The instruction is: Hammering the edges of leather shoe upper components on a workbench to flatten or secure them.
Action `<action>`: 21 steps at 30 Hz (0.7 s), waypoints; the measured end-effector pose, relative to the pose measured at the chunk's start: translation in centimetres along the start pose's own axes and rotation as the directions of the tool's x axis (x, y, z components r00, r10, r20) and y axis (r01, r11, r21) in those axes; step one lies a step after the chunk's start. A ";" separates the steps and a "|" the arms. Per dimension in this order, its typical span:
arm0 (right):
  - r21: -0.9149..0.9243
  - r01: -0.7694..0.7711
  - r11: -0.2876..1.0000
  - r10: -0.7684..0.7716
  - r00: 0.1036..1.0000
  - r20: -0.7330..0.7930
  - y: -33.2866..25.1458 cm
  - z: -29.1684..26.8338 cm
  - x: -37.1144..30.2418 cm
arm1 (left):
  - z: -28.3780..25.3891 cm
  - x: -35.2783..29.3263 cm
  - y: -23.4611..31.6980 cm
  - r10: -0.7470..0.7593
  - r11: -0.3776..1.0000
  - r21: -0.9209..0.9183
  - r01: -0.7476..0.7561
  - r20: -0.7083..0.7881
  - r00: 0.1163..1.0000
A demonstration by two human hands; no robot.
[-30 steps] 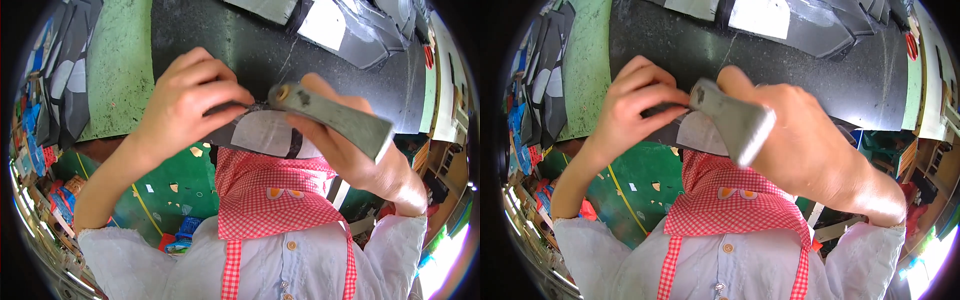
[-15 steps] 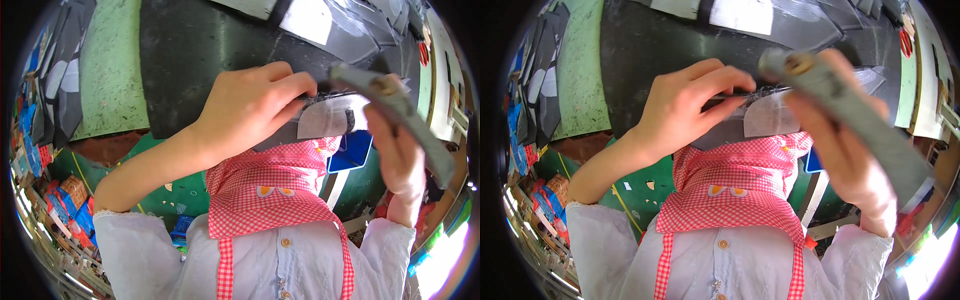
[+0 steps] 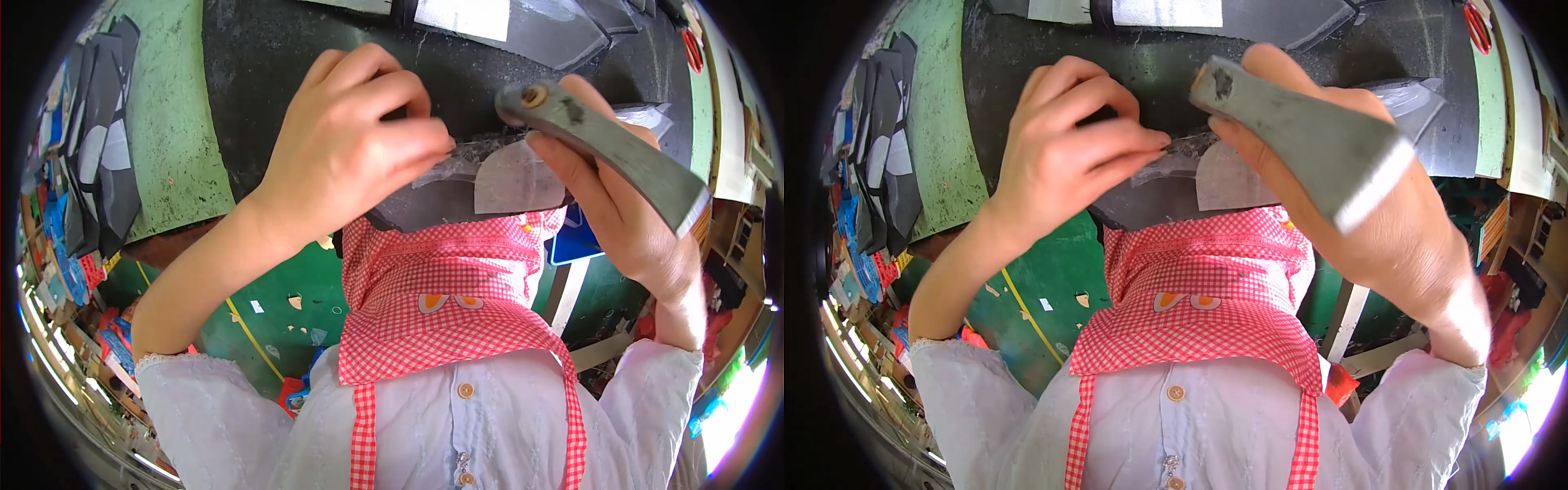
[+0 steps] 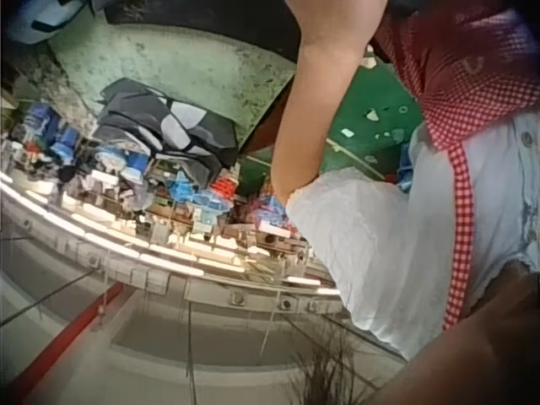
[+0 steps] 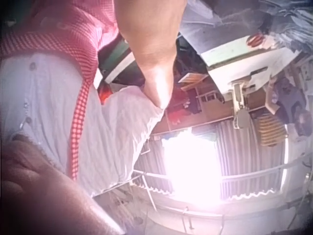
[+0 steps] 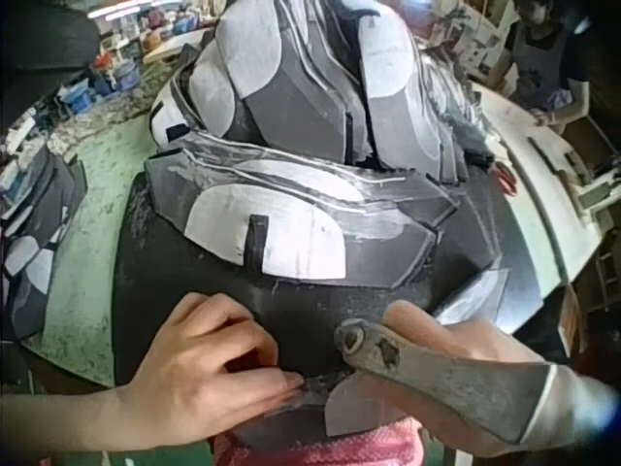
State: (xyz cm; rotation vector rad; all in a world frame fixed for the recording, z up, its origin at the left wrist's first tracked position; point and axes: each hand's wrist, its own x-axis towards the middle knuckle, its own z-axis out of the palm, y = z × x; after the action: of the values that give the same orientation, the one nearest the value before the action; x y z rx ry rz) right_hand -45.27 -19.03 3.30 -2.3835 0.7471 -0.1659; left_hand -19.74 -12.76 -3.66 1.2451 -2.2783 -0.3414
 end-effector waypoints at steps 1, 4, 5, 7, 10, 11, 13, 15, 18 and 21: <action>0.003 -0.002 1.000 0.002 1.000 -0.002 -0.4 0.3 0.0 | 0.2 -0.2 0.1 0.120 0.990 0.086 -0.113 -0.079 0.990; 0.077 -0.140 0.987 0.123 0.973 0.196 -2.0 1.4 0.7 | -0.3 -0.1 -0.9 0.030 0.999 0.016 -0.030 0.018 0.999; 0.080 -0.136 0.988 0.118 0.974 0.193 -2.1 1.3 1.0 | -0.8 -0.2 -1.1 -0.091 0.992 -0.080 0.102 0.127 0.988; 0.109 -0.252 0.961 0.238 0.963 0.127 -2.0 0.3 1.3 | -0.7 -0.6 -1.2 -0.069 0.992 -0.102 0.079 0.106 0.992; -0.005 -0.081 0.997 0.081 0.996 0.040 -2.2 1.0 1.0 | -0.4 -0.7 -1.0 0.220 0.968 0.135 -0.211 -0.055 0.974; 0.084 -0.117 0.990 0.106 0.987 0.124 -2.8 1.2 1.2 | -0.5 -0.8 -1.2 0.213 0.969 0.136 -0.205 -0.051 0.976; 0.055 -0.333 0.941 0.297 0.896 0.329 -2.4 1.1 2.0 | -1.2 -0.8 -1.9 -0.017 0.995 -0.103 0.021 0.038 0.999; -0.170 -0.052 0.984 0.072 0.991 0.116 -1.4 0.8 1.8 | -1.3 -1.2 -2.4 -0.021 0.993 -0.115 0.025 0.033 0.999; 0.122 -0.203 0.971 0.187 0.973 0.131 -2.5 1.9 1.6 | -0.7 -1.6 -1.7 0.195 0.978 0.093 -0.189 -0.069 0.978; 0.187 -0.337 0.923 0.275 0.916 0.294 -3.5 2.0 1.5 | -1.4 -1.4 -1.9 0.026 0.999 -0.037 -0.028 -0.067 0.997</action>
State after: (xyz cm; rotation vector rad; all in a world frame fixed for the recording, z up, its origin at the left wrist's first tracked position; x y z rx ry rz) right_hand -41.79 -16.62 3.73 -1.9829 0.9081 0.1831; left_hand -17.02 -12.55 -3.78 1.1884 -2.2202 -0.3269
